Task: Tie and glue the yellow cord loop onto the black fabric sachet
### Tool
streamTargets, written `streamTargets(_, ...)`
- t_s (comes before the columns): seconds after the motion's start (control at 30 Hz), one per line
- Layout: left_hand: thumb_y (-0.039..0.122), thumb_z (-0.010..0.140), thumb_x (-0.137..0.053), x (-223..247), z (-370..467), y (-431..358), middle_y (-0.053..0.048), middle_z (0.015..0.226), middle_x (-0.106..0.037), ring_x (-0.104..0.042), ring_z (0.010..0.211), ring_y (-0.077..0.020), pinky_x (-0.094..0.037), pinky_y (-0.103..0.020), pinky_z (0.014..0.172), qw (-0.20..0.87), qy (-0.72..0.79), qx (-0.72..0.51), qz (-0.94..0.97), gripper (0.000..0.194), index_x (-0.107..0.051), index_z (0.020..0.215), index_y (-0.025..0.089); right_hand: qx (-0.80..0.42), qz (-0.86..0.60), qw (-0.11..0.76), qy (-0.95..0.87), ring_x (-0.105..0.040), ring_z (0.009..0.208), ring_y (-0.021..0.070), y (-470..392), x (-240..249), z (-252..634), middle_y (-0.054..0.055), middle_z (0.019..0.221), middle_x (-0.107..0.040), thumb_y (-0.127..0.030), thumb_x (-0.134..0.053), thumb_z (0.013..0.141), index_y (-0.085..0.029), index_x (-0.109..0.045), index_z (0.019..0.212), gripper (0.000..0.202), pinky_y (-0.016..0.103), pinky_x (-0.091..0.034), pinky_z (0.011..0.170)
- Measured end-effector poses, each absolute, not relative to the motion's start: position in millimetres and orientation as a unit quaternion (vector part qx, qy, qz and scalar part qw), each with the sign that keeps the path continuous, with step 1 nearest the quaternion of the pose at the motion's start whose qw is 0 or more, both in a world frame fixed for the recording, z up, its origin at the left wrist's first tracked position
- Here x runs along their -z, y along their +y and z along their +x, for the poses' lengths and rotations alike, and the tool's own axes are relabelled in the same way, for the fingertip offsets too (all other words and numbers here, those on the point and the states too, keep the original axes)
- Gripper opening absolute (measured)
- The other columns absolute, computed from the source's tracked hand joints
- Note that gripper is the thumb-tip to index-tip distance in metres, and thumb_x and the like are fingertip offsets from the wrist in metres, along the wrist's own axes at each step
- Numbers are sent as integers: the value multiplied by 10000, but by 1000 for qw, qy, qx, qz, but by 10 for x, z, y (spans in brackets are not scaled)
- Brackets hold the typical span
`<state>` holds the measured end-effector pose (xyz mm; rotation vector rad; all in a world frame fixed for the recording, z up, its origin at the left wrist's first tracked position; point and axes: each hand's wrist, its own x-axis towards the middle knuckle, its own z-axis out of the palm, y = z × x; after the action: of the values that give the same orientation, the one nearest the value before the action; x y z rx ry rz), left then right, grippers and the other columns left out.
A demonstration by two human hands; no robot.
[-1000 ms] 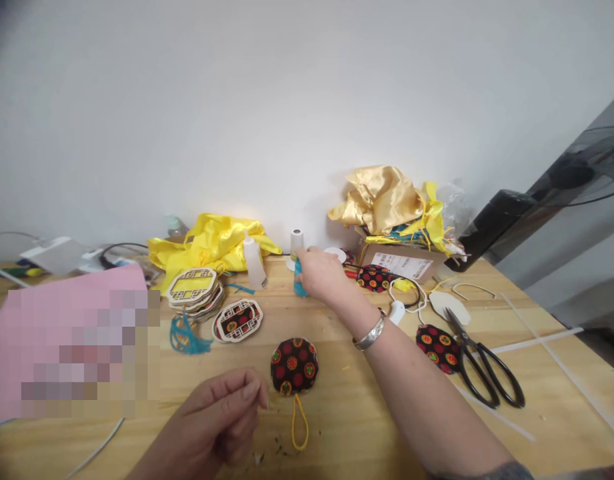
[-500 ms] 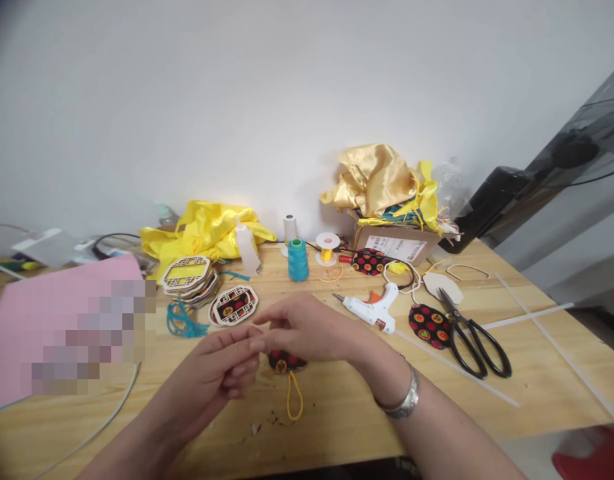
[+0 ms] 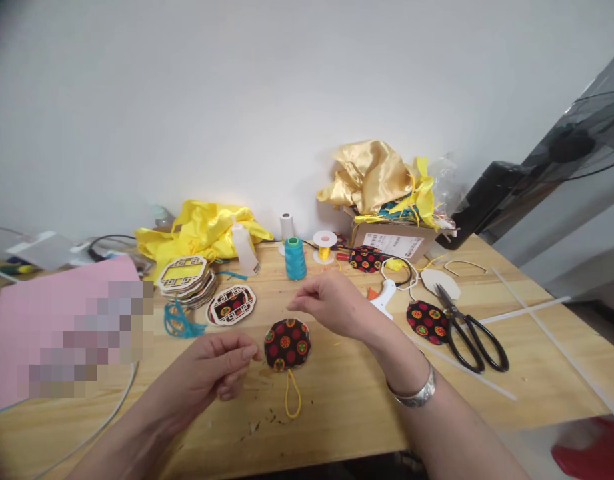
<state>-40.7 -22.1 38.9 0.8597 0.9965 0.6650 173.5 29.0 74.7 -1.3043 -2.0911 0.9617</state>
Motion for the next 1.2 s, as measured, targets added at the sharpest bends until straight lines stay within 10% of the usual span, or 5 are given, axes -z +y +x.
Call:
streamTargets(0.27, 254, 738, -645, -462, -459, -116, 38, 445, -534, -435, 377, -52, -322, -166, 396, 712, 449, -387, 378, 154, -609, 660, 126, -410, -425, 155, -792, -397, 514, 77, 234, -851, 1835, -31, 555, -513, -297, -551, 782, -138, -672, 691, 220, 198, -311, 475)
streamTargets(0.67, 244, 707, -683, -521, -324, 19, -88, 957, -691, -679, 736, -183, -431, -174, 455, 694, 469, -429, 338, 139, -639, 780, 134, -512, -385, 280, -714, -581, 638, 95, 216, -1205, 1576, 5, 659, -644, -241, -515, 823, -161, -646, 674, 214, 216, -447, 623)
streamTargets(1.2, 277, 754, -623, -712, -52, 200, 34, 531, -546, -461, 442, -55, -318, -160, 420, 714, 352, -454, 400, 149, -585, 697, 144, -658, -355, 420, -514, -618, 613, 91, 546, -1274, 1484, 32, 677, -654, -227, -552, 806, -117, -607, 678, 177, 186, -454, 545)
